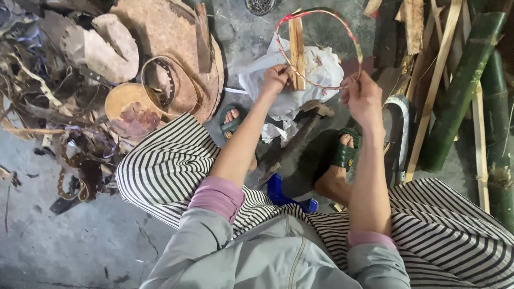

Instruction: Assembling a circular wooden instrument base by bending and hammering wooden strips.

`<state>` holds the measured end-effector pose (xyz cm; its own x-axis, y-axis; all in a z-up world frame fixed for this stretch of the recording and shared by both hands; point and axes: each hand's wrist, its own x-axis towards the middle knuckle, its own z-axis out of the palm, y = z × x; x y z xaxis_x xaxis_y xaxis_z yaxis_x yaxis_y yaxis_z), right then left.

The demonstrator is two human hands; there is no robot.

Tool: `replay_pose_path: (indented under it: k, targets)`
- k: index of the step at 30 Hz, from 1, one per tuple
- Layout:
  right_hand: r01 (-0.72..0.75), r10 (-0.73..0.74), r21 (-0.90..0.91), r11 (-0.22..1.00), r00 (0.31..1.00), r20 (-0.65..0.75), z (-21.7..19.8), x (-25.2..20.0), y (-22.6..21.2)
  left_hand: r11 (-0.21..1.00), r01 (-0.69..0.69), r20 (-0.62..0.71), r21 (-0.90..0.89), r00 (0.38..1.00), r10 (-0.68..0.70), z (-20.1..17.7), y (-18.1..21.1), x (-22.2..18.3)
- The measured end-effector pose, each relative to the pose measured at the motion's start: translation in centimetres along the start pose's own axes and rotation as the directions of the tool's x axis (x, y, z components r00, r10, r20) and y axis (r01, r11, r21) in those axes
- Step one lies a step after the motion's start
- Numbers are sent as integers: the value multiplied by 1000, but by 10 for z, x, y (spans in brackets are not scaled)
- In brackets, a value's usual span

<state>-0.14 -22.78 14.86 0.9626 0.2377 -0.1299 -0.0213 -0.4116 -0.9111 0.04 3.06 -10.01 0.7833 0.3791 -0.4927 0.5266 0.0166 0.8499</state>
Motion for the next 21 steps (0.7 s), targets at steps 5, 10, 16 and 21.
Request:
replay_pose_path:
  k: [5,10,16,21]
  targets:
    - [-50,51,-22,999,997,65,-2,-2,-17,987,-114,-130,-110,987,100,-33,21,-4]
    - [57,-47,-92,994,993,108,6,9,-19,961,-211,-181,-177,967,179,-46,51,-16]
    - [206,-186,-266,942,977,101,16,22,-33,970,-199,-62,-142,980,192,-44,22,-10]
    - [247,-254,-333,910,967,25,21,34,-23,975,-83,-43,206,995,93,-38,15,-2]
